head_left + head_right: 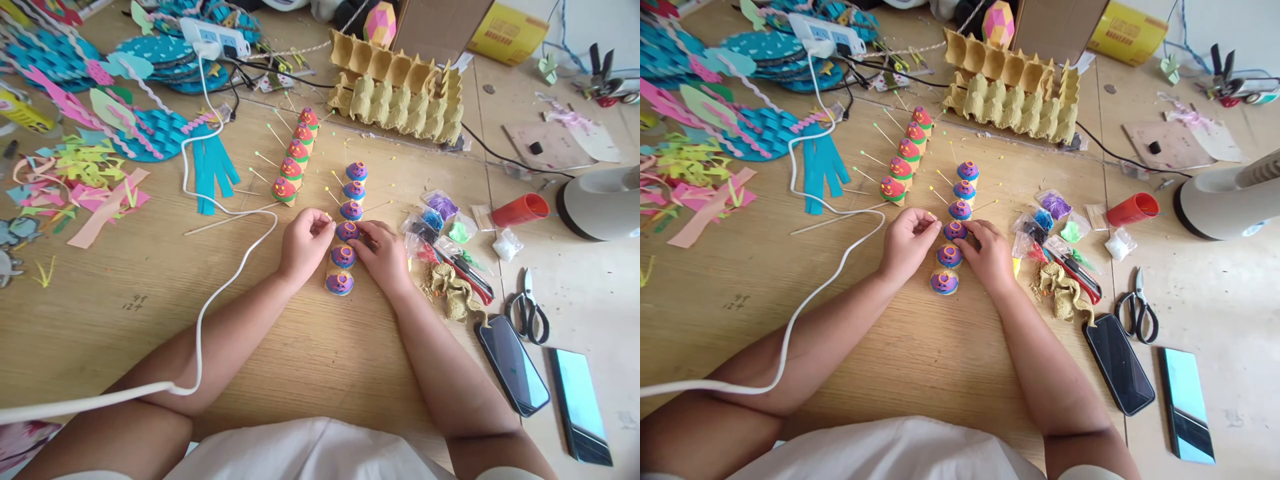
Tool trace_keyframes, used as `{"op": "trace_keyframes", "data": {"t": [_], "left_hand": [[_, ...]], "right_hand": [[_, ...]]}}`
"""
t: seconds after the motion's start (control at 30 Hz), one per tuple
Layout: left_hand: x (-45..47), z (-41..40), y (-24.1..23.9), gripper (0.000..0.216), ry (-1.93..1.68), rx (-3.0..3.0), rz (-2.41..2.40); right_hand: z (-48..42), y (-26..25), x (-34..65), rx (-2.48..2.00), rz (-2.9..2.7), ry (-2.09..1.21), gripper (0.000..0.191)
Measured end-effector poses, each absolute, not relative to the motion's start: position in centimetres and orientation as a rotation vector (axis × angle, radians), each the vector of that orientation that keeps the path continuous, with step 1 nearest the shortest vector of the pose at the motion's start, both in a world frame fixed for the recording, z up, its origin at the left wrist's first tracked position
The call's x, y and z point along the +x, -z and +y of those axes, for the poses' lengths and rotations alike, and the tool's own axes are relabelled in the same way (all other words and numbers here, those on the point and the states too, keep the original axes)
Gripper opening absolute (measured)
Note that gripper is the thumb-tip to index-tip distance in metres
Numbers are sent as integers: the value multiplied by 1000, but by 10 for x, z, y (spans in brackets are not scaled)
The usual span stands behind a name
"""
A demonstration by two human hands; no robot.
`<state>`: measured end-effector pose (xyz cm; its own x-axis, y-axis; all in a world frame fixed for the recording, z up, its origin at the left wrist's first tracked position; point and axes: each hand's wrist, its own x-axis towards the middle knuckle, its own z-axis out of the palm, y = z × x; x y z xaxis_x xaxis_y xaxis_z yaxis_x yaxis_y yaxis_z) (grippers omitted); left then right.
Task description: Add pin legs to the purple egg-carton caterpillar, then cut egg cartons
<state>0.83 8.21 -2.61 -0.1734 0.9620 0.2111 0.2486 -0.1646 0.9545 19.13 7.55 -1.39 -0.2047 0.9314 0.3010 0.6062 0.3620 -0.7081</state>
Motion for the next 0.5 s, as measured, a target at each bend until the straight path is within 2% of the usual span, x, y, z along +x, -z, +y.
{"op": "trace_keyframes", "data": {"t": [0.5], "left_hand": [[8, 82, 23, 13, -1357, 1387, 1415]], "right_hand": [[74, 14, 191, -1338, -1910, -562, 28]]}}
